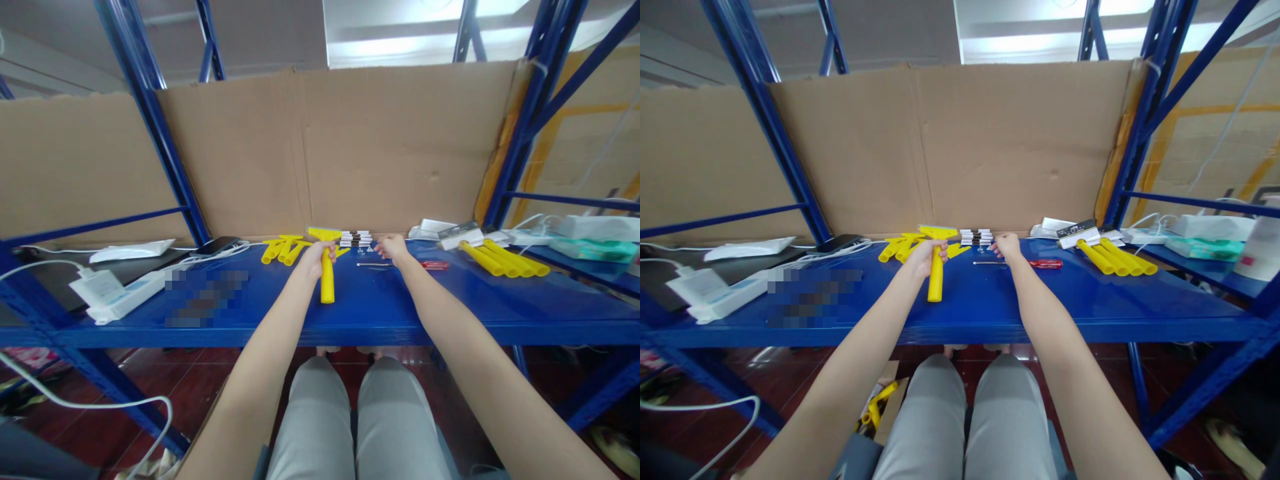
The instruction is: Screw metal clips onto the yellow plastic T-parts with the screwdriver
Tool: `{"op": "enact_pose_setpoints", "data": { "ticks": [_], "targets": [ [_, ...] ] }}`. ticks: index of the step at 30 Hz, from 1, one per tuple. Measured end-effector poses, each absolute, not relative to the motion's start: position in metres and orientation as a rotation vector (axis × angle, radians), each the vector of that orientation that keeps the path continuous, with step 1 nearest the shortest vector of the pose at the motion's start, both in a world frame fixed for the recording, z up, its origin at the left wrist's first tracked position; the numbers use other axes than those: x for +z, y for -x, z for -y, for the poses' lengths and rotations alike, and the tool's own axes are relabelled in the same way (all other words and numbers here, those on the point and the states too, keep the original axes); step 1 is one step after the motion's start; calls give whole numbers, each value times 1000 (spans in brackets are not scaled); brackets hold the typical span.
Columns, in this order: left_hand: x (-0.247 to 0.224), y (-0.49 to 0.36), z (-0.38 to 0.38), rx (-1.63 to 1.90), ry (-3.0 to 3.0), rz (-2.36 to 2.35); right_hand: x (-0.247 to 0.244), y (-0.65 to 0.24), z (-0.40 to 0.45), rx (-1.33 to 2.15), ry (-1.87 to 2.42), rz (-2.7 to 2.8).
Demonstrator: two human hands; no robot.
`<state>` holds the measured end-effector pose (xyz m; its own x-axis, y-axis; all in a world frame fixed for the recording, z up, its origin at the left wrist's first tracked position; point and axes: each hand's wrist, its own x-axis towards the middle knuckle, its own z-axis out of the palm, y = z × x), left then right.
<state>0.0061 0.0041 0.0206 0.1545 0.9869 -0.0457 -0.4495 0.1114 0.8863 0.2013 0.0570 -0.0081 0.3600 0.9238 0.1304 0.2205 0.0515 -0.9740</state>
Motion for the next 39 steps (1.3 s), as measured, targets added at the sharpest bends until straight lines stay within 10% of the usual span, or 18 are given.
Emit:
{"op": "enact_pose_setpoints", "data": {
  "ticks": [39],
  "targets": [
    [4,1,-19,1056,-657,-775,-21,-205,-72,53,2179,2090]
  ]
}}
